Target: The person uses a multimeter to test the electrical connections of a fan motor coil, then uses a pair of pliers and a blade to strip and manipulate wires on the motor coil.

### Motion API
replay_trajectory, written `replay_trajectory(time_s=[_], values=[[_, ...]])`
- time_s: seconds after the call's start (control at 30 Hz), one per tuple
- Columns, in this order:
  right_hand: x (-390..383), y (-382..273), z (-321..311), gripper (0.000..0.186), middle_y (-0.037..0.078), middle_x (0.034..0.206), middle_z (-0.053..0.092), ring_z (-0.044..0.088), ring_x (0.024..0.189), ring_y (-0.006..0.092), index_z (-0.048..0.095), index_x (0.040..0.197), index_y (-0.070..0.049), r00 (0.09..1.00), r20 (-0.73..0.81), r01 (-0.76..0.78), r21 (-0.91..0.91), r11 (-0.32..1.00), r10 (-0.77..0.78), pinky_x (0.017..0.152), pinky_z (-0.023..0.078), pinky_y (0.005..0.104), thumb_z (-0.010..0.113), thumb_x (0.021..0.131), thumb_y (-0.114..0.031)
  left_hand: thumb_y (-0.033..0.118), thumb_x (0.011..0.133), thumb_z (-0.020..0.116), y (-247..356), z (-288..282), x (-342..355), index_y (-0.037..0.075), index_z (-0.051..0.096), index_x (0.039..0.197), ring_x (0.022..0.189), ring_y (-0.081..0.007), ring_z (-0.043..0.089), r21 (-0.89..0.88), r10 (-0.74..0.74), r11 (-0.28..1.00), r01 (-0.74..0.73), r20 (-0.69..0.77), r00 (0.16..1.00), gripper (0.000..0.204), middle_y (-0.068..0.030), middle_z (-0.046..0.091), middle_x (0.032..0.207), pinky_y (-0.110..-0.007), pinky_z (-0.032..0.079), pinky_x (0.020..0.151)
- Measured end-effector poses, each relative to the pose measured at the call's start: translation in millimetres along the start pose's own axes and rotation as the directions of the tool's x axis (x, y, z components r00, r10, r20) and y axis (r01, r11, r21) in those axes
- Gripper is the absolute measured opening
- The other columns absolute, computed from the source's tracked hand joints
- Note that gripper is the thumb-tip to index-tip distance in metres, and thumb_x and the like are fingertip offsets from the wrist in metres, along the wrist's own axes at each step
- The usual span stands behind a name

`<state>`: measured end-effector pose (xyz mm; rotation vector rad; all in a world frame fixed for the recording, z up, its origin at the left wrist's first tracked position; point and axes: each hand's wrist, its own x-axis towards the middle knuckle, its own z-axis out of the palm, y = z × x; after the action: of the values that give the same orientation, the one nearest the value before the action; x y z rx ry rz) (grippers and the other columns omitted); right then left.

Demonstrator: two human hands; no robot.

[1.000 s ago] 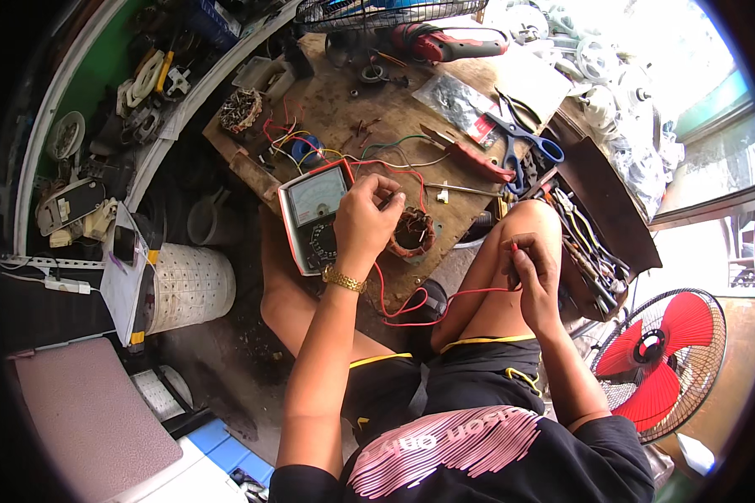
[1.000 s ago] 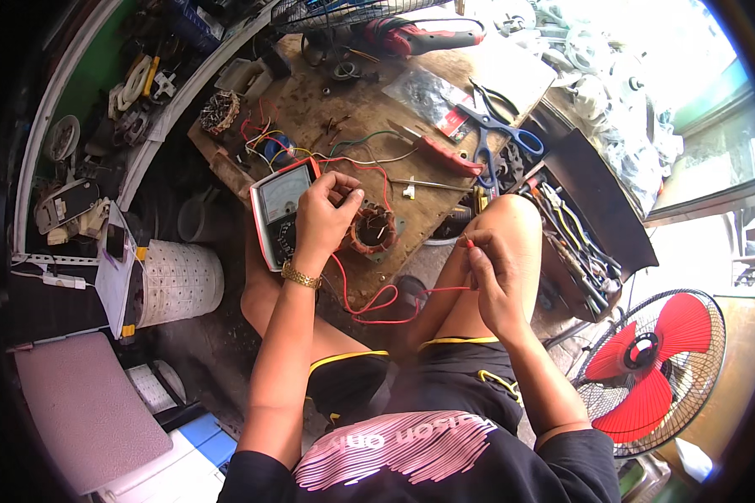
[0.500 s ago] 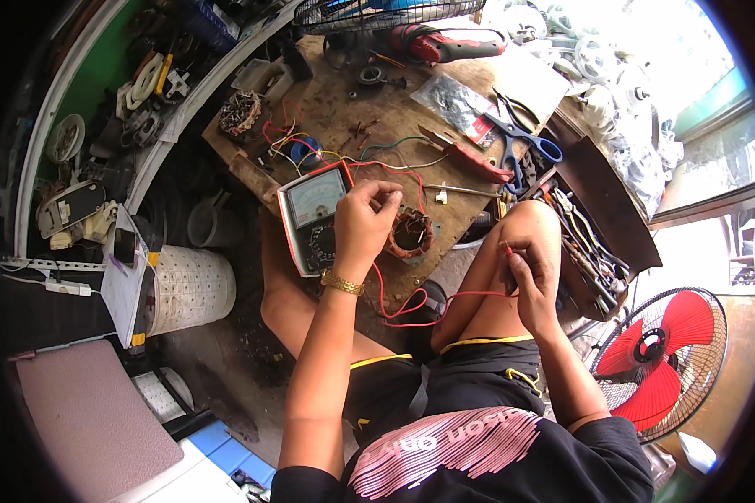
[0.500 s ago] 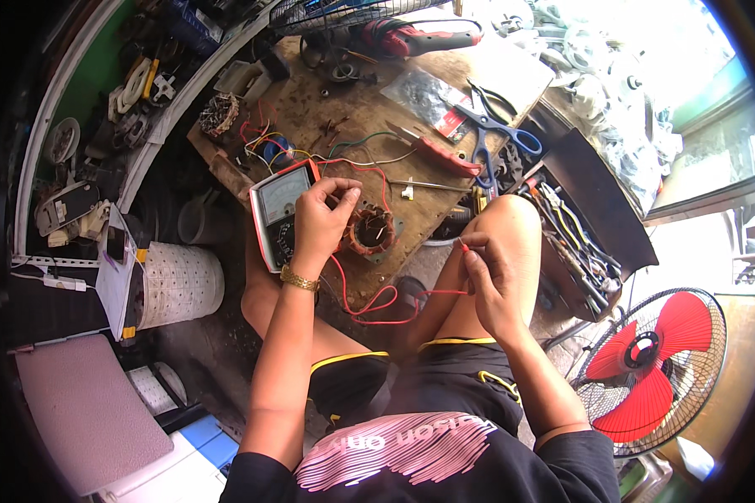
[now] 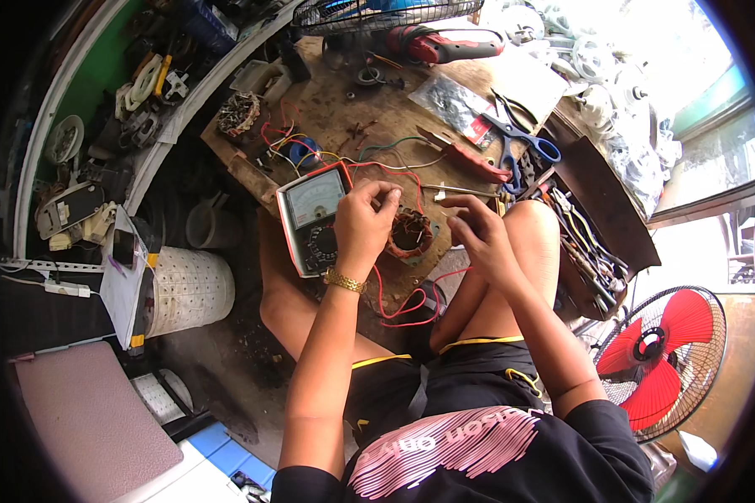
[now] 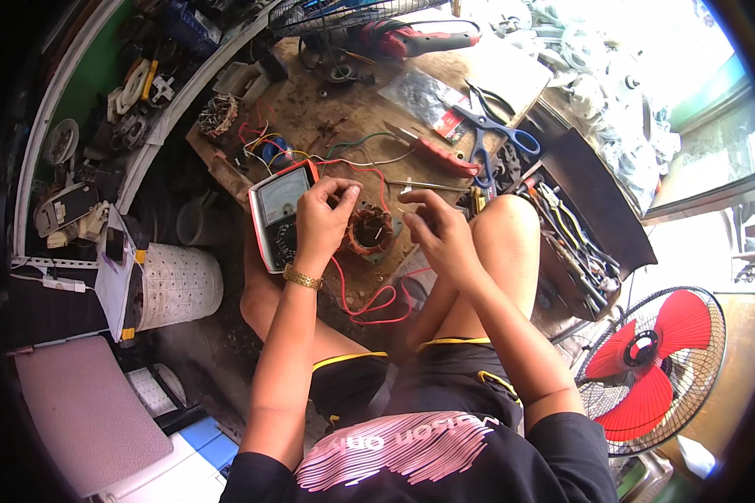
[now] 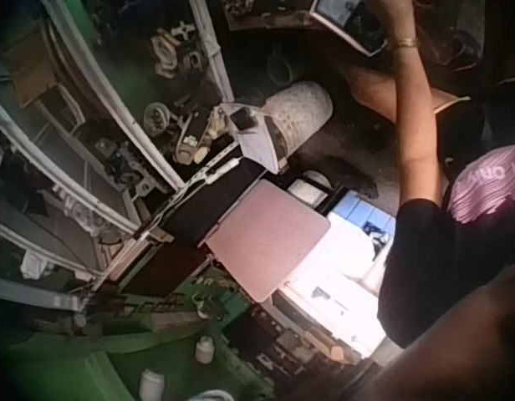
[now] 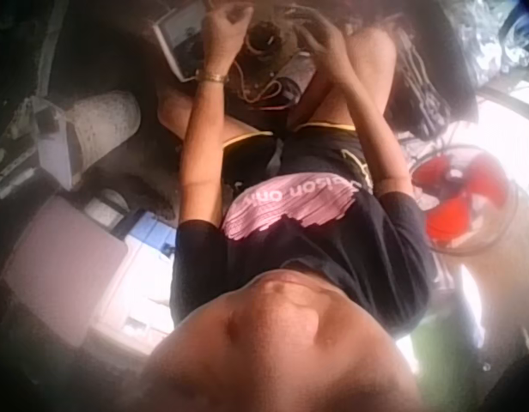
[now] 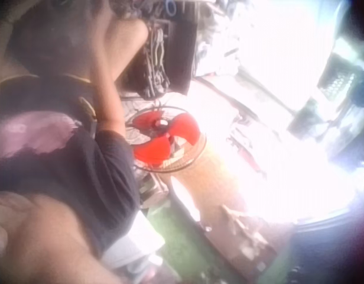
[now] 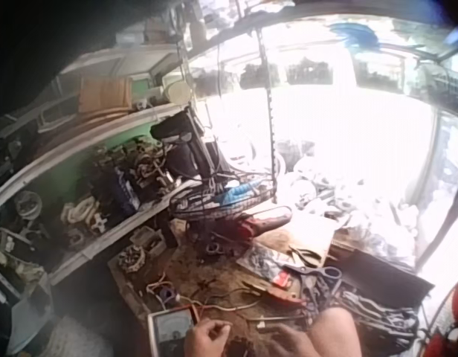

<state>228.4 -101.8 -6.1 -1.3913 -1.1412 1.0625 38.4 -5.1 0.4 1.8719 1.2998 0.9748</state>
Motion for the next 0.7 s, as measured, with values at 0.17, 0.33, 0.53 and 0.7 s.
replay_trajectory(time_s=[0.17, 0.33, 0.53, 0.7], values=[[16.6, 4.4, 16.3, 0.026, 0.008, 0.074, 0.068, 0.061, 0.064, 0.0114, 0.07, 0.121, -0.005, 0.999, 0.029, 0.035, -0.066, 0.997, -0.033, 0.062, 0.048, 0.0295, 0.069, 0.095, -0.011, 0.018, 0.091, 0.074, -0.4, 0.5, -0.1, 0.003, 0.075, 0.092, 0.062, -0.0243, 0.064, 0.006, 0.006, 1.0, -0.006, -0.004, 1.0, 0.015, -0.0117, 0.069, 0.081, -0.036, 0.048, 0.058], [25.0, 10.7, 19.2, 0.026, 0.012, 0.078, 0.07, 0.066, 0.066, 0.02, 0.071, 0.117, -0.007, 0.996, 0.036, 0.086, -0.194, 0.977, -0.08, 0.064, 0.05, 0.0351, 0.07, 0.093, -0.015, 0.019, 0.091, 0.074, -0.7, 0.0, 0.3, 0.002, 0.075, 0.091, 0.062, -0.0252, 0.065, 0.001, 0.016, 1.0, -0.016, -0.003, 1.0, 0.017, -0.0125, 0.069, 0.08, -0.037, 0.049, 0.058], [27.3, 8.7, 23.7, 0.021, 0.014, 0.088, 0.075, 0.069, 0.072, 0.0253, 0.073, 0.111, -0.009, 0.998, 0.014, 0.061, -0.267, 0.962, -0.06, 0.068, 0.053, 0.037, 0.071, 0.092, -0.017, 0.02, 0.091, 0.074, 0.8, -1.3, -0.4, 0.003, 0.076, 0.091, 0.062, -0.0257, 0.066, 0.011, 0.013, 1.0, -0.013, -0.009, 1.0, 0.017, -0.013, 0.069, 0.078, -0.037, 0.049, 0.058], [27.6, 8.0, 26.5, 0.019, 0.013, 0.091, 0.076, 0.072, 0.076, 0.0272, 0.074, 0.11, -0.009, 0.997, -0.022, 0.06, -0.267, 0.962, -0.068, 0.07, 0.054, 0.037, 0.07, 0.092, -0.014, 0.022, 0.091, 0.074, 2.2, -0.2, -0.6, 0.004, 0.076, 0.091, 0.062, -0.0261, 0.066, 0.033, 0.011, 0.999, -0.01, -0.014, 1.0, 0.019, -0.0136, 0.069, 0.078, -0.038, 0.049, 0.058]])
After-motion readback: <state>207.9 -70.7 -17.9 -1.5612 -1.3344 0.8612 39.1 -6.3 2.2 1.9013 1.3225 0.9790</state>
